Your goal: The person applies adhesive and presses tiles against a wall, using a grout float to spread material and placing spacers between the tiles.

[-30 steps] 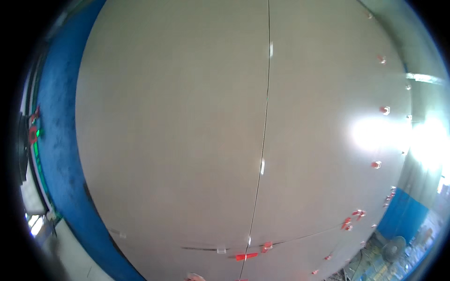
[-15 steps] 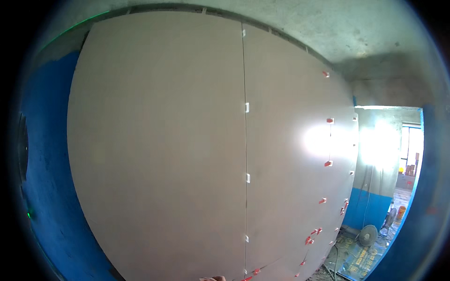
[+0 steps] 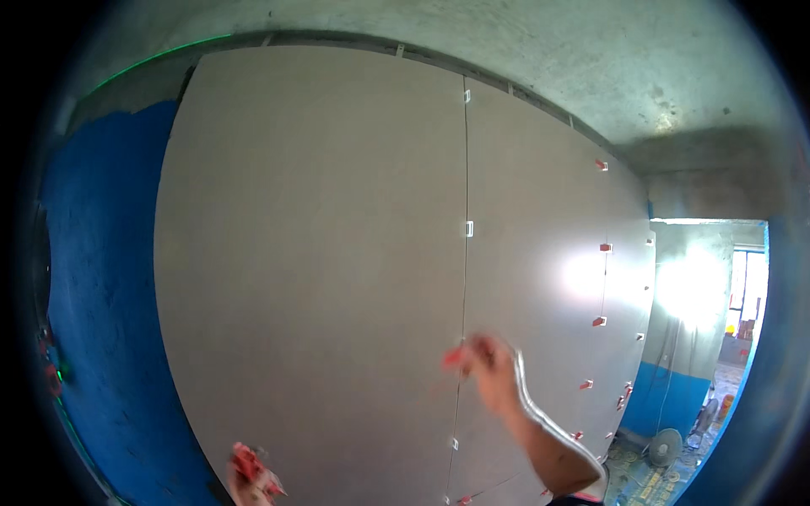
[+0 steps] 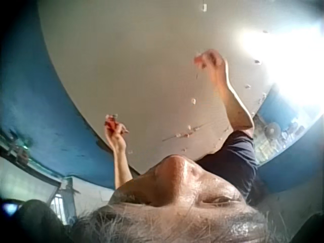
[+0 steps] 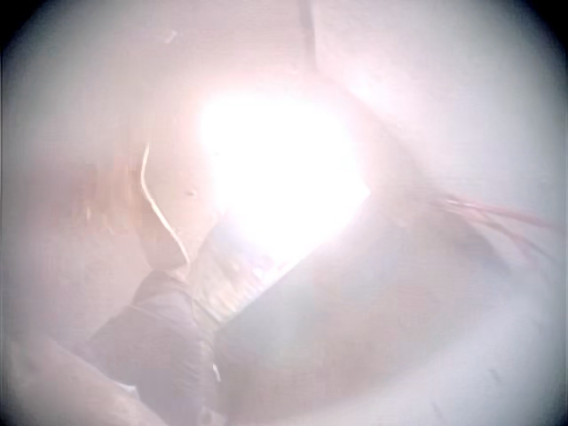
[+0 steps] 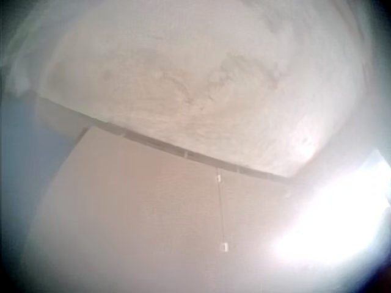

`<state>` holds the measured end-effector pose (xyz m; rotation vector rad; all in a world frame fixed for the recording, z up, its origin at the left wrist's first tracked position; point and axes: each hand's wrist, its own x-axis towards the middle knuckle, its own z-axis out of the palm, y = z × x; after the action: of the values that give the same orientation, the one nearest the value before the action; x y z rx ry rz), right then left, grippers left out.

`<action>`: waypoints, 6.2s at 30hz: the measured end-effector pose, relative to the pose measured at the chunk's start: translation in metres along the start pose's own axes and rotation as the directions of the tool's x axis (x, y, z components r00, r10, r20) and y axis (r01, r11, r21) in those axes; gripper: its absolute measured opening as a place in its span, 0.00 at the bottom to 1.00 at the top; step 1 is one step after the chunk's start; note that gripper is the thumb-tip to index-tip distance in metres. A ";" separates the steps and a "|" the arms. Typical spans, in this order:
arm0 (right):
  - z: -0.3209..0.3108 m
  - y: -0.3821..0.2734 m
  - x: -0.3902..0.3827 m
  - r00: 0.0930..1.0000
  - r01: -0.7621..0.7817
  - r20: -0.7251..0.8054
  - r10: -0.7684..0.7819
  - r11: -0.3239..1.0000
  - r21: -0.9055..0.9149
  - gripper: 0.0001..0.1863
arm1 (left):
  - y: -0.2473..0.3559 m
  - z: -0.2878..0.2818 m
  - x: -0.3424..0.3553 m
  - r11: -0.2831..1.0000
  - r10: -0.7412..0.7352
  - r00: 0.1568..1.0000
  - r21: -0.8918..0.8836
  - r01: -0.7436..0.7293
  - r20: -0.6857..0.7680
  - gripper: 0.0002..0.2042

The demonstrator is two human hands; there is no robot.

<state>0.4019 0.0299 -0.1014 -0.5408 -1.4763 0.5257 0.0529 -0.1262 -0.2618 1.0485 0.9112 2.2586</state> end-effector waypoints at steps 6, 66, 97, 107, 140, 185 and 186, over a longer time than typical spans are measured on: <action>-0.058 -0.103 0.232 0.809 0.470 -0.240 -0.537 0.835 -0.286 0.16 | 0.076 0.025 0.141 0.872 0.472 0.873 0.211 -0.441 -0.127 0.26; -0.033 -0.162 0.451 0.748 0.497 0.014 -0.664 0.546 -0.675 0.17 | 0.015 0.063 0.210 0.278 0.920 0.355 0.364 -0.889 0.165 0.10; 0.004 -0.179 0.447 0.686 0.011 -0.383 -0.619 0.535 -0.845 0.52 | 0.020 0.078 0.210 0.319 0.890 0.420 0.413 -0.853 0.179 0.03; -0.006 -0.194 0.461 0.768 -0.154 -0.251 -0.590 0.211 -0.965 0.42 | 0.017 0.090 0.207 0.516 0.841 0.541 0.282 -0.809 0.010 0.04; 0.137 -0.020 0.015 0.668 0.113 0.732 -0.134 0.991 0.078 0.25 | 0.038 0.128 0.092 0.937 -0.278 0.849 0.320 0.138 0.449 0.08; -0.049 -0.004 0.225 0.652 0.652 0.303 -0.695 0.311 -0.691 0.15 | -0.021 0.051 0.186 0.221 0.826 0.393 0.410 -0.885 0.403 0.04; -0.048 -0.006 0.217 0.764 0.558 0.241 -0.599 0.426 -0.712 0.16 | -0.028 0.047 0.189 0.253 0.822 0.411 0.394 -0.884 0.395 0.04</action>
<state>0.4561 0.1610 0.0695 -0.6160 -1.6826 -0.7298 -0.0165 0.0333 -0.1707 2.4512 1.1473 2.7373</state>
